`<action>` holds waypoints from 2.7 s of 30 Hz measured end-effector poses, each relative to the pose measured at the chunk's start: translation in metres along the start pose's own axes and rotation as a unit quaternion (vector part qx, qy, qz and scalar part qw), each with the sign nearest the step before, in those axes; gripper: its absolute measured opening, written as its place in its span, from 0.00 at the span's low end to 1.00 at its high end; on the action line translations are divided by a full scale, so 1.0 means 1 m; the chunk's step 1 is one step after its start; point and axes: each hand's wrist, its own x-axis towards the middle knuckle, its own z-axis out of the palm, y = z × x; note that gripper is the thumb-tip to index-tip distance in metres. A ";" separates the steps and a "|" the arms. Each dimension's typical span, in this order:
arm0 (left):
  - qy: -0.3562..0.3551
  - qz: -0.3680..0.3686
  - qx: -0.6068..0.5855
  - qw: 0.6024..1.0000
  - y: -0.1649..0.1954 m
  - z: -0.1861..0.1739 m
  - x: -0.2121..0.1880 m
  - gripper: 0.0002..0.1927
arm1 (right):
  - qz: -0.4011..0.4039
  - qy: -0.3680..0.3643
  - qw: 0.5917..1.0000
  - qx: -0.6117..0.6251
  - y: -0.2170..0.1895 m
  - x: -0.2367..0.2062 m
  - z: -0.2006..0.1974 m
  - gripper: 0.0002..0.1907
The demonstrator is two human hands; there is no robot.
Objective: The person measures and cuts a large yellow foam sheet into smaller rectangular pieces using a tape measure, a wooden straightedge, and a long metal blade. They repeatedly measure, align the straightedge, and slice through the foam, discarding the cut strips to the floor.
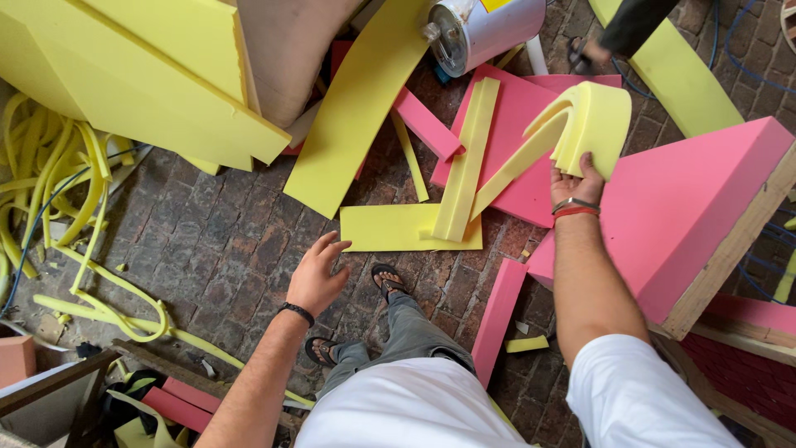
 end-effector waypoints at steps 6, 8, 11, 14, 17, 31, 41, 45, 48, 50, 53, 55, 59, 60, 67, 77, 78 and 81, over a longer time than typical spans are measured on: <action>-0.028 -0.040 -0.006 0.999 -0.002 0.010 -0.002 0.28 | 0.146 0.164 0.975 -0.029 0.040 -0.033 -0.016 0.41; -0.030 -0.054 -0.009 0.998 -0.006 0.012 -0.003 0.29 | 0.241 0.265 0.928 -0.103 0.063 -0.045 -0.024 0.49; -0.036 -0.077 -0.010 0.996 -0.014 0.013 -0.010 0.30 | 0.259 0.224 0.907 -0.243 0.100 -0.059 -0.032 0.39; -0.034 -0.096 -0.015 0.995 -0.023 0.009 -0.019 0.30 | 0.292 0.101 0.890 -0.335 0.147 -0.069 -0.019 0.33; -0.015 -0.103 -0.028 0.994 -0.028 0.001 -0.022 0.29 | 0.289 -0.025 0.869 -0.400 0.187 -0.084 0.016 0.22; 0.267 -0.298 -0.149 0.904 -0.136 -0.035 -0.145 0.25 | 0.296 -0.584 0.483 -0.581 0.434 -0.322 0.141 0.13; 0.595 -0.454 -0.241 0.618 -0.237 -0.028 -0.312 0.19 | 0.068 -0.877 -0.014 -0.475 0.527 -0.575 0.061 0.35; 0.641 -0.521 -0.244 0.509 -0.263 -0.021 -0.393 0.18 | 0.079 -0.849 -0.119 -0.508 0.535 -0.631 0.026 0.45; 0.678 -0.547 -0.258 0.419 -0.282 -0.010 -0.449 0.19 | 0.039 -0.829 -0.189 -0.525 0.535 -0.662 0.003 0.47; 0.712 -0.537 -0.260 0.371 -0.294 -0.002 -0.480 0.20 | 0.008 -0.827 -0.175 -0.534 0.537 -0.684 -0.011 0.44; 0.771 -0.497 -0.255 0.305 -0.311 0.013 -0.527 0.21 | 0.029 -0.823 -0.177 -0.539 0.550 -0.713 -0.026 0.44; 0.789 -0.489 -0.269 0.258 -0.320 0.023 -0.554 0.21 | 0.019 -0.829 -0.149 -0.539 0.556 -0.722 -0.029 0.40; 0.716 -0.594 -0.244 0.273 -0.335 0.048 -0.591 0.24 | 0.020 -0.818 -0.100 -0.566 0.582 -0.728 -0.017 0.38; 0.693 -0.620 -0.230 0.286 -0.338 0.050 -0.594 0.24 | 0.007 -0.829 -0.083 -0.553 0.586 -0.727 -0.008 0.38; 0.494 -0.804 -0.236 0.232 -0.363 -0.002 -0.565 0.39 | -0.056 -0.844 -0.022 -0.534 0.637 -0.738 0.057 0.33; 0.456 -0.859 -0.177 0.149 -0.398 -0.022 -0.579 0.33 | -0.067 -0.844 0.016 -0.532 0.783 -0.785 0.141 0.33; 0.461 -0.860 -0.166 0.143 -0.403 -0.021 -0.581 0.30 | -0.060 -0.840 0.018 -0.539 0.800 -0.790 0.152 0.33; 0.503 -0.845 -0.116 0.142 -0.416 -0.030 -0.568 0.26 | -0.098 -0.836 0.008 -0.540 0.838 -0.798 0.176 0.33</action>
